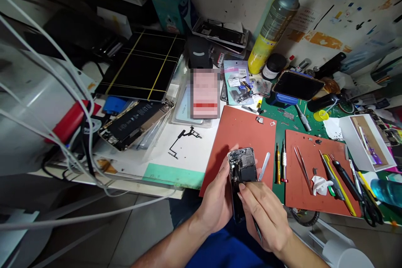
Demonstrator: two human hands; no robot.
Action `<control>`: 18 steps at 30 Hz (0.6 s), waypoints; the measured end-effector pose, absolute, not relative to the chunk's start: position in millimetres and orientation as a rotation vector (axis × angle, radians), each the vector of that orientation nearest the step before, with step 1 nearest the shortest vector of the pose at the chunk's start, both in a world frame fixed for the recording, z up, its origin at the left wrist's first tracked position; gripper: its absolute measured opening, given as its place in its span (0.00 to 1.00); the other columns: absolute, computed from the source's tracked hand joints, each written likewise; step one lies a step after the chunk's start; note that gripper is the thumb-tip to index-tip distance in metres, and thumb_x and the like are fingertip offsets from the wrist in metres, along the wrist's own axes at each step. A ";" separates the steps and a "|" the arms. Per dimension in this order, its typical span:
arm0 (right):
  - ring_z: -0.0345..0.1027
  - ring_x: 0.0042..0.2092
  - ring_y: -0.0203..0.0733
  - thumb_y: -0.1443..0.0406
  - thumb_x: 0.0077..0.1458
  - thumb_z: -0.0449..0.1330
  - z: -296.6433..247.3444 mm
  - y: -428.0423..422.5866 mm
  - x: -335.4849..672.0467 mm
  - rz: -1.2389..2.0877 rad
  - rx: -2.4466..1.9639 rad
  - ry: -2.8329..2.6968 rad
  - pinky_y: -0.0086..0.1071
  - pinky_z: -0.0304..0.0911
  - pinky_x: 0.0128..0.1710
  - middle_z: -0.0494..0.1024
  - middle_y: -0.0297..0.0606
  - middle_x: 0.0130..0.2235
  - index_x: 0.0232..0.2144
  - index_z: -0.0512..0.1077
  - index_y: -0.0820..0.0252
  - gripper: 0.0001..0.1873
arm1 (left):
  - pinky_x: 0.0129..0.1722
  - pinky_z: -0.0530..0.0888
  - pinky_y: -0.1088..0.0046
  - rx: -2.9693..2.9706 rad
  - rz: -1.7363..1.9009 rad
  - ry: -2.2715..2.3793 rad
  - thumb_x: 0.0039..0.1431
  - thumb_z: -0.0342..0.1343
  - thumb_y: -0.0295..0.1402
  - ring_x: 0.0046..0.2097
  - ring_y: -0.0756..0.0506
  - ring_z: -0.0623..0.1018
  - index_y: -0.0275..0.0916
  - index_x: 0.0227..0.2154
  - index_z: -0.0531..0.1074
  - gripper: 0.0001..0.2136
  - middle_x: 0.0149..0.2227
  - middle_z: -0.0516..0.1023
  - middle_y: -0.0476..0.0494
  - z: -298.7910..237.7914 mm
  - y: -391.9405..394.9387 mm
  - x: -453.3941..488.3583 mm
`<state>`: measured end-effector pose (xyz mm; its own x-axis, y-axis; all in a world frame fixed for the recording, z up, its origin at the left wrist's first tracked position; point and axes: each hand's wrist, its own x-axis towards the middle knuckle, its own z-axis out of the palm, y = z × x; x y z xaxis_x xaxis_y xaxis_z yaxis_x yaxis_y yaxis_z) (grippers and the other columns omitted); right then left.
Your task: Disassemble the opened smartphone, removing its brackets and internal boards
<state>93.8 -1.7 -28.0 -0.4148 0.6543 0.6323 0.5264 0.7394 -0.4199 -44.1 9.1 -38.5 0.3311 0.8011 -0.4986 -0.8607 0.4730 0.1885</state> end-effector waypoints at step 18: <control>0.82 0.44 0.49 0.81 0.61 0.61 -16.7 0.9 95.0 0.313 -0.947 -2.039 0.41 0.82 0.40 0.85 0.51 0.43 0.57 0.76 0.69 0.22 | 0.72 0.60 0.45 -0.113 1.108 0.601 0.75 0.52 0.44 0.70 0.35 0.70 0.51 0.69 0.67 0.23 0.67 0.75 0.42 -37.9 8.5 -44.4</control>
